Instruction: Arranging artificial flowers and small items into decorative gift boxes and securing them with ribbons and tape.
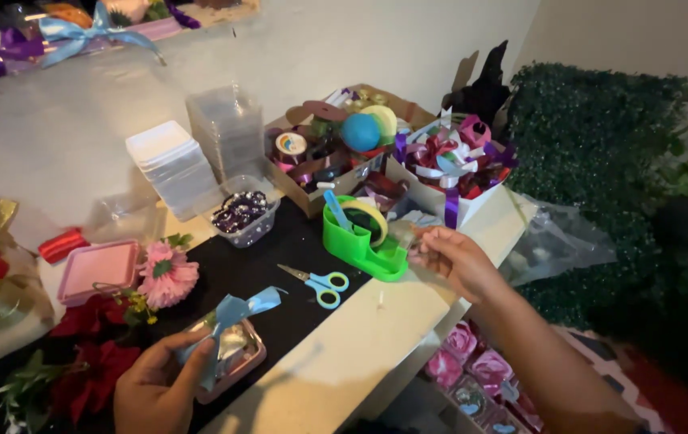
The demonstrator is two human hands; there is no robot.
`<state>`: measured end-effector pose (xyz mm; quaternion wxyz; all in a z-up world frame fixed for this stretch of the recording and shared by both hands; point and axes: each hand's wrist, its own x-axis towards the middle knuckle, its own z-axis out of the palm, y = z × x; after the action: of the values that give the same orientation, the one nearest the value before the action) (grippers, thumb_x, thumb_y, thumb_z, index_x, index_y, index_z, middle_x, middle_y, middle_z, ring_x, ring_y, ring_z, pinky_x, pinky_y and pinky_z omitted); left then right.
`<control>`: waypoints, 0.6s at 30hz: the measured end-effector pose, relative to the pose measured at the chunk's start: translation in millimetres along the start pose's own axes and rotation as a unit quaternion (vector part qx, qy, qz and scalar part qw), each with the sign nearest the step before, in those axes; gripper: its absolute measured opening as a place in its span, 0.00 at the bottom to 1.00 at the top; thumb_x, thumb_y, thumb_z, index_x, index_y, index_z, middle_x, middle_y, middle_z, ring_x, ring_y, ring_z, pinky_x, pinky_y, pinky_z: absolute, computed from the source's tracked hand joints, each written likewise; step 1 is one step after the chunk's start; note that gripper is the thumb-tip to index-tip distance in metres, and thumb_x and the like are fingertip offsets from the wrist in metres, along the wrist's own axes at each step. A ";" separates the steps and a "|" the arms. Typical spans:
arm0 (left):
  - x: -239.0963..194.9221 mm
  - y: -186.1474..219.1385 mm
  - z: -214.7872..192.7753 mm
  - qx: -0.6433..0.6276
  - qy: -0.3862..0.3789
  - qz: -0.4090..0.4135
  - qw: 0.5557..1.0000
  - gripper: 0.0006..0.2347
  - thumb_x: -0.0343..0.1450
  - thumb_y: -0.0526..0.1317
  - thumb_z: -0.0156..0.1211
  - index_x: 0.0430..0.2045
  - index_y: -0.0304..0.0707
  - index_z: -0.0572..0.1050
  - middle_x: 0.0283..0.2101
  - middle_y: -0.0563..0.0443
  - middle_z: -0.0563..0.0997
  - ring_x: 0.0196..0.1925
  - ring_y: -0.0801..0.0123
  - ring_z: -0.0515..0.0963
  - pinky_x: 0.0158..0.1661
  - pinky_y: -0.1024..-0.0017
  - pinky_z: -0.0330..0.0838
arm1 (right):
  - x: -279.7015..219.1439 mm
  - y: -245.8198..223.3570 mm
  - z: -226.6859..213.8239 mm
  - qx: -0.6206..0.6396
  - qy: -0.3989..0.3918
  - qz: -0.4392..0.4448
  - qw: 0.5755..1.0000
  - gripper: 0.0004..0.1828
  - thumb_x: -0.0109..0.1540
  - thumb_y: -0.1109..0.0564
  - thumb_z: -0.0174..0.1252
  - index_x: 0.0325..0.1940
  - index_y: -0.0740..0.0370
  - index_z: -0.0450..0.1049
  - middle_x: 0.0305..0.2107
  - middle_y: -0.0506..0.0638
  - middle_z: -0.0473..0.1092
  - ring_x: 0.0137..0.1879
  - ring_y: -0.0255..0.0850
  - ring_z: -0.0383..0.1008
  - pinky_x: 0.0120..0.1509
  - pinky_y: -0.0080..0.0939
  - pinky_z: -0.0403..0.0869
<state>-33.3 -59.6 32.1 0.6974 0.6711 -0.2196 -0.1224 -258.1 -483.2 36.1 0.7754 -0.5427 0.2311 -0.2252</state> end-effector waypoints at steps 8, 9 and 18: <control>-0.9 -2.5 -1.5 0.007 0.021 -0.003 1.000 0.09 0.69 0.31 0.65 0.40 0.24 0.81 0.34 0.45 0.85 0.31 0.75 0.80 0.31 0.77 0.72 | 7.8 28.2 -14.1 -0.021 -0.026 -0.066 0.997 0.12 0.67 0.55 0.59 0.31 0.62 0.71 0.40 0.46 0.70 0.44 0.35 0.75 0.56 0.40 0.74; 0.4 1.3 -1.4 0.005 0.018 -0.002 1.000 0.09 0.69 0.31 0.65 0.41 0.25 0.81 0.34 0.46 0.84 0.31 0.75 0.80 0.31 0.78 0.72 | 11.1 29.7 -15.1 -0.019 -0.023 -0.081 0.996 0.12 0.68 0.56 0.60 0.31 0.63 0.72 0.40 0.49 0.69 0.43 0.36 0.74 0.56 0.41 0.74; 3.8 5.9 -0.6 -0.055 0.019 -0.002 0.998 0.07 0.70 0.32 0.64 0.39 0.26 0.80 0.36 0.50 0.84 0.34 0.79 0.80 0.35 0.80 0.73 | 6.9 38.1 -8.4 -0.011 0.011 -0.104 0.994 0.11 0.65 0.61 0.60 0.28 0.63 0.72 0.47 0.45 0.70 0.43 0.35 0.75 0.52 0.38 0.75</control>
<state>-30.5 -60.4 38.4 0.7372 0.6341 -0.1984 -0.1230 -253.9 -481.8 -3.3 0.7390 -0.5702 0.1844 -0.3078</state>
